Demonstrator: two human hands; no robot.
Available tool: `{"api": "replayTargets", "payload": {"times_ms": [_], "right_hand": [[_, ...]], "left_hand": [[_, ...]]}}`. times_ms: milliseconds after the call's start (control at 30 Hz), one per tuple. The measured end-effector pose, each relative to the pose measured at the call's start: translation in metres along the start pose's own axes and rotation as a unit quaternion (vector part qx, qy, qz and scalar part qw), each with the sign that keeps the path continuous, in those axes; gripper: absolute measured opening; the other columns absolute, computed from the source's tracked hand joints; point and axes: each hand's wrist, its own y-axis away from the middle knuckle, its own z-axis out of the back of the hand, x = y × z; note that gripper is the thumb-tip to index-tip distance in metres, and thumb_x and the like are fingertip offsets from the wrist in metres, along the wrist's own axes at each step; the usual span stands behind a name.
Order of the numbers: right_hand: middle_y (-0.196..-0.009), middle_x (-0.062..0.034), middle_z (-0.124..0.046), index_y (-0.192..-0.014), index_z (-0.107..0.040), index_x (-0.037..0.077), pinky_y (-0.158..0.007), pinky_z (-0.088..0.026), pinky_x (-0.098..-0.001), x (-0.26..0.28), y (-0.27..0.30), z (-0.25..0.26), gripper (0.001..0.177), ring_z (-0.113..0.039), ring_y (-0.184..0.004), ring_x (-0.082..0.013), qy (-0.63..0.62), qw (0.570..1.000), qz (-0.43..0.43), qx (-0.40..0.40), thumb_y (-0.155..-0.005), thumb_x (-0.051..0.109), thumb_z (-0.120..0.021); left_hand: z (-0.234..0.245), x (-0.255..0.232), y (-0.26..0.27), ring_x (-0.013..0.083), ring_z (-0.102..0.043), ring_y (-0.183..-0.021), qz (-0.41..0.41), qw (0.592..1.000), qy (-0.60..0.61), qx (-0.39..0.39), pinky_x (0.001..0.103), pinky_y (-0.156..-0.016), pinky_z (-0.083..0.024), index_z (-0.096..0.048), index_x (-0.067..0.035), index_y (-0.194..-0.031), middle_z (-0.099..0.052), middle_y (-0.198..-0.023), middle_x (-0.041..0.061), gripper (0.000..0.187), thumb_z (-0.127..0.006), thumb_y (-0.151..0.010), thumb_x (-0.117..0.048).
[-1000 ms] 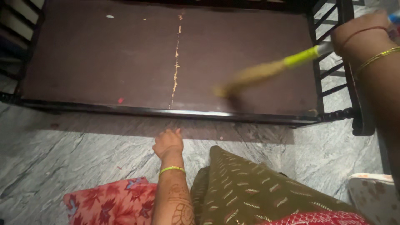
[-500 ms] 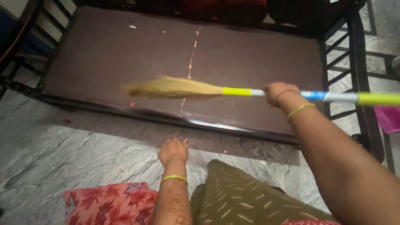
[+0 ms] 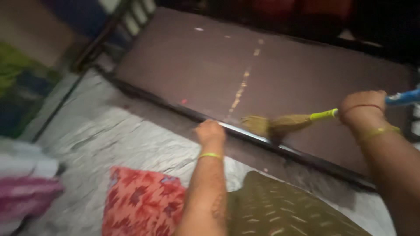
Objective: The person sweeps the floor around and under a bed using a broom, moving items such as a dustpan and a plastic seat aside.
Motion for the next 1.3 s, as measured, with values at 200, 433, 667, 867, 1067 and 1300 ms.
{"api": "replayTargets", "payload": {"times_ms": [200, 433, 667, 867, 1067, 1300], "right_hand": [[-0.118, -0.0056, -0.074, -0.134, -0.068, 0.026, -0.093, -0.059, -0.0426, 0.016, -0.075, -0.056, 0.042, -0.07, -0.108, -0.0226, -0.237, 0.962, 0.089, 0.1, -0.092, 0.026, -0.071], [-0.113, -0.0161, -0.077, -0.122, -0.074, 0.01, -0.092, -0.058, -0.0414, 0.054, -0.118, -0.214, 0.043, -0.073, -0.104, -0.0304, -0.286, 0.943, 0.155, 0.069, -0.082, 0.026, -0.076], [-0.137, -0.014, -0.065, -0.132, -0.07, 0.015, -0.107, -0.052, -0.0441, 0.071, -0.052, -0.169, 0.039, -0.063, -0.128, -0.0314, -0.178, 0.945, 0.211, 0.178, -0.097, 0.021, -0.054], [-0.115, -0.0168, -0.076, -0.128, -0.066, 0.01, -0.095, -0.057, -0.0437, 0.08, -0.089, -0.153, 0.043, -0.075, -0.108, -0.0309, -0.279, 0.918, 0.235, 0.158, -0.09, 0.029, -0.066], [-0.102, -0.0138, -0.075, -0.124, -0.064, 0.01, -0.077, -0.058, -0.0418, 0.095, -0.136, -0.166, 0.045, -0.073, -0.089, -0.0288, -0.211, 0.9, 0.343, 0.167, -0.086, 0.031, -0.077], [-0.082, -0.0158, -0.075, -0.117, -0.071, -0.003, -0.053, -0.058, -0.0393, 0.098, -0.18, -0.184, 0.045, -0.073, -0.062, -0.0265, -0.331, 0.88, 0.246, 0.236, -0.091, 0.034, -0.077]], "left_hand": [[0.002, -0.019, -0.003, 0.0295, -0.065, -0.119, 0.013, 1.0, -0.007, -0.016, 0.048, -0.095, -0.052, -0.075, -0.02, -0.117, -0.069, -0.127, 0.006, 0.031, -0.053, -0.098, -0.03], [-0.001, -0.009, 0.016, 0.0269, -0.066, -0.123, 0.098, 0.994, 0.006, 0.052, 0.046, -0.096, -0.054, -0.077, -0.021, -0.119, -0.069, -0.131, 0.005, 0.032, -0.052, -0.101, -0.029], [-0.022, -0.05, 0.039, 0.0238, -0.065, -0.124, 0.139, 0.979, -0.008, 0.15, 0.044, -0.096, -0.054, -0.073, -0.023, -0.125, -0.068, -0.135, 0.002, 0.033, -0.051, -0.101, -0.028], [-0.055, -0.093, 0.052, 0.0226, -0.063, -0.126, 0.138, 0.974, 0.001, 0.177, 0.045, -0.097, -0.053, -0.072, -0.025, -0.126, -0.067, -0.134, 0.001, 0.033, -0.051, -0.101, -0.031], [-0.043, -0.12, 0.05, 0.0247, -0.067, -0.123, 0.153, 0.98, 0.042, 0.121, 0.042, -0.096, -0.056, -0.076, -0.021, -0.122, -0.07, -0.132, 0.003, 0.033, -0.053, -0.099, -0.026], [-0.049, -0.119, 0.074, 0.0254, -0.064, -0.126, 0.164, 0.971, 0.056, 0.165, 0.041, -0.099, -0.053, -0.073, -0.02, -0.126, -0.066, -0.137, 0.006, 0.033, -0.056, -0.098, -0.024]]}}
